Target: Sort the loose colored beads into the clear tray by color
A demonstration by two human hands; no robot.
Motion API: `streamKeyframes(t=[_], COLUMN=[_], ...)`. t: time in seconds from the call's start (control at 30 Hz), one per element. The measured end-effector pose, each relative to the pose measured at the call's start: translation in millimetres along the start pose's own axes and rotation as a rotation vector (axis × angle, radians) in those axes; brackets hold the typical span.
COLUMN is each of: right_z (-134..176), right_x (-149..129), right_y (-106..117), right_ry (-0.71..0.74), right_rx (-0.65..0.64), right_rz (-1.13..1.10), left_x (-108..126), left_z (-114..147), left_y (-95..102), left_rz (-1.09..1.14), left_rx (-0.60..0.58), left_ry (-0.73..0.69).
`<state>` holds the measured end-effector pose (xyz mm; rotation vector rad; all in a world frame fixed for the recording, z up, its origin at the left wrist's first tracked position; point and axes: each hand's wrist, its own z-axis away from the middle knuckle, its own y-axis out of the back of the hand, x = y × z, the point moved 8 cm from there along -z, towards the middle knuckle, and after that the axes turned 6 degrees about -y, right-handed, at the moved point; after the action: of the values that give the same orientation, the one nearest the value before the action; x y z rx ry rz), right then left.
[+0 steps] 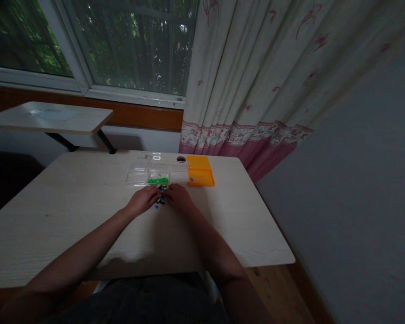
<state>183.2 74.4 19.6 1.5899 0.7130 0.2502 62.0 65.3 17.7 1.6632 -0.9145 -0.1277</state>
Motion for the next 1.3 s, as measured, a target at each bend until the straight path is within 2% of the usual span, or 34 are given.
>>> streamKeyframes(t=[0.2,0.3,0.43,0.5,0.6,0.7,0.8,0.93,1.1,1.2,1.3], right_z=[-1,-3,-5,-2,11,31,46,57,54,50,49], right_x=[1,5,25,43,73,107,133,147,146,144,144], right_y=[5,6,14,25,50,68,74,75,69,65,63], right_ry=[-0.038,-0.06,-0.169,-0.263,-0.373,-0.53,-0.658,-0.764,-0.803,-0.773,-0.758], right_rx=[0.035,0.066,0.147,0.243,0.478,0.657,0.718,0.743,0.664,0.61,0.605], right_rz=[-0.03,-0.128,-0.314,-0.354,-0.313,-0.204,-0.137,-0.109,-0.085,-0.082,-0.079], left_x=[-2,-9,-32,-48,-69,-84,-91,-89,-79,-63,-41], left_z=[0,-1,3,9,19,27,32,32,28,20,12], left_y=[3.1,11.2,38.9,55.6,75.6,83.0,83.0,82.7,84.0,77.9,65.9], left_rz=[0.07,0.174,0.177,0.098,-0.074,-0.186,-0.232,-0.23,-0.164,-0.099,-0.038], left_rx=[0.061,0.156,0.347,0.426,0.503,0.536,0.562,0.58,0.579,0.515,0.398], left_ry=[0.022,0.054,0.145,0.213,0.273,0.321,0.359,0.345,0.24,0.103,-0.041])
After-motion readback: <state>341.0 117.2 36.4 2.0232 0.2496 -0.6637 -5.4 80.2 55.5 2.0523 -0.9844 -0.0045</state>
